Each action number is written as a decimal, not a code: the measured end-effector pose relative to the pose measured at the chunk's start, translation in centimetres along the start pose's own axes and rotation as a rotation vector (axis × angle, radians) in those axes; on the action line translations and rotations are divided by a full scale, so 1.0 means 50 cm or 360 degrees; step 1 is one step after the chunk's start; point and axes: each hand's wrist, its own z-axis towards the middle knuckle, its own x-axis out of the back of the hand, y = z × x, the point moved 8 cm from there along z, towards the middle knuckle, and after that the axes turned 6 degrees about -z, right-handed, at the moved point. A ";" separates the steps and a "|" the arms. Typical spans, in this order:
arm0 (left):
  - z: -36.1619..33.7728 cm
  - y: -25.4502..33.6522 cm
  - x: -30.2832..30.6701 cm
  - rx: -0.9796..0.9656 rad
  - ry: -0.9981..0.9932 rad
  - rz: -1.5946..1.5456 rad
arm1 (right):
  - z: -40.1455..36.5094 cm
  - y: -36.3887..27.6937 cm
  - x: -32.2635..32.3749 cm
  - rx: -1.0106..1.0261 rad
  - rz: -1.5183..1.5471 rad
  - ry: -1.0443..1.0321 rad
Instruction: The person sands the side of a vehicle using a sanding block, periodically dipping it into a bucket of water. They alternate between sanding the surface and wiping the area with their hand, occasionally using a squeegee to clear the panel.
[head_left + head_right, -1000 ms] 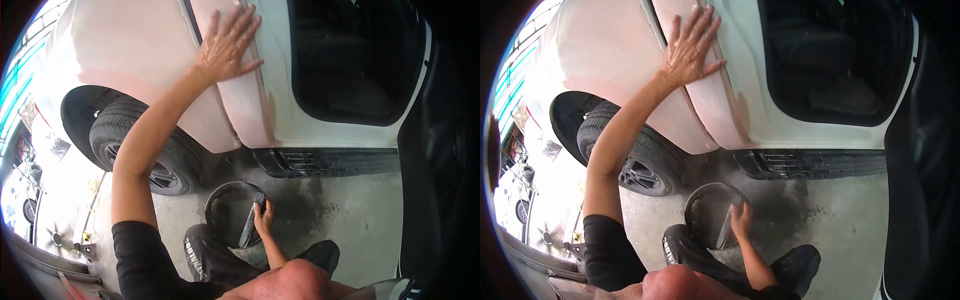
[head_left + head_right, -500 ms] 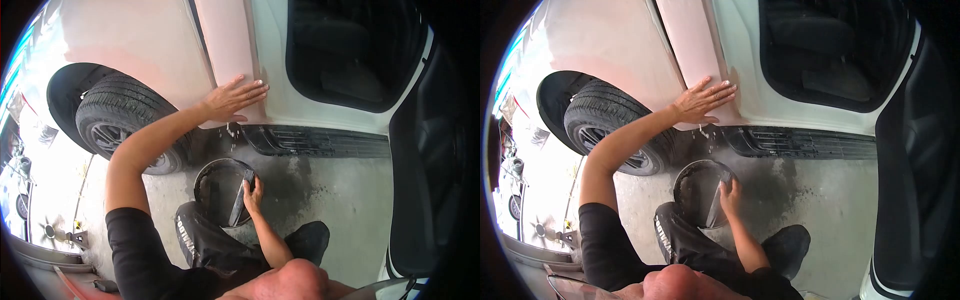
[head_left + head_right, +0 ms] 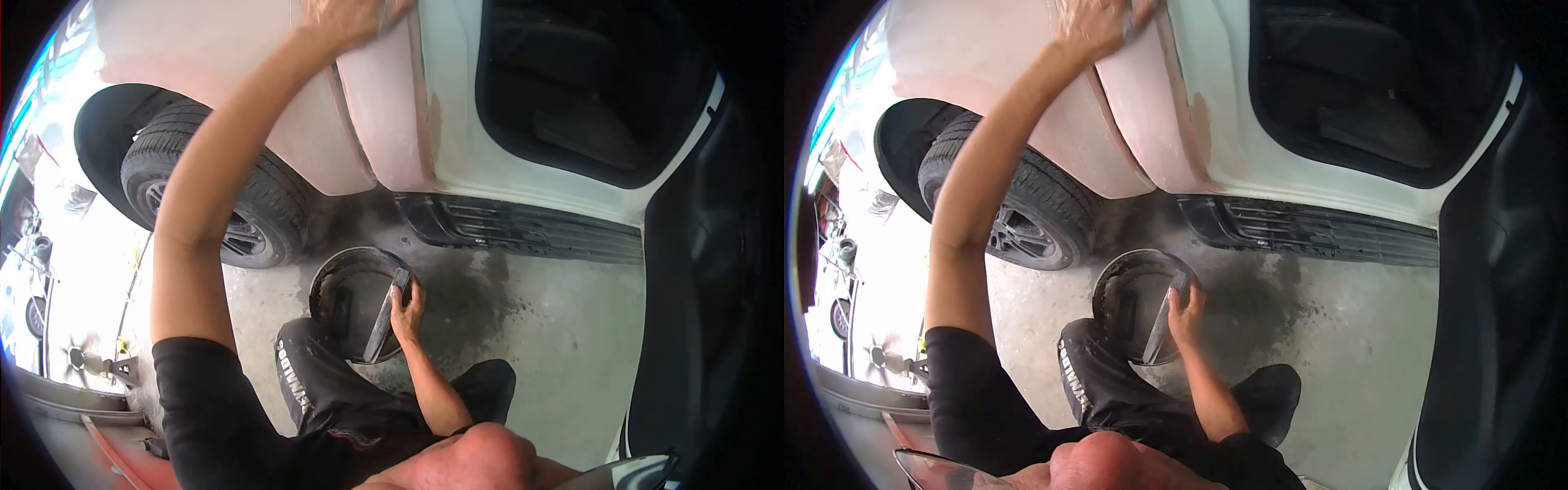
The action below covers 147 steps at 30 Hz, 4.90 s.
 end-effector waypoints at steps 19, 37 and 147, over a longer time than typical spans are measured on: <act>-0.491 0.262 -0.145 0.0247 -0.0638 -0.0489 | 0.008 -0.008 0.016 0.0027 0.0157 -0.0104; 0.128 -0.041 0.046 0.0422 0.0281 -0.0042 | 0.017 -0.004 0.012 0.0305 0.0087 0.0013; -1.260 0.198 -0.201 0.1469 -0.1633 -0.1321 | 0.295 -0.839 0.142 0.1663 -0.1288 0.1329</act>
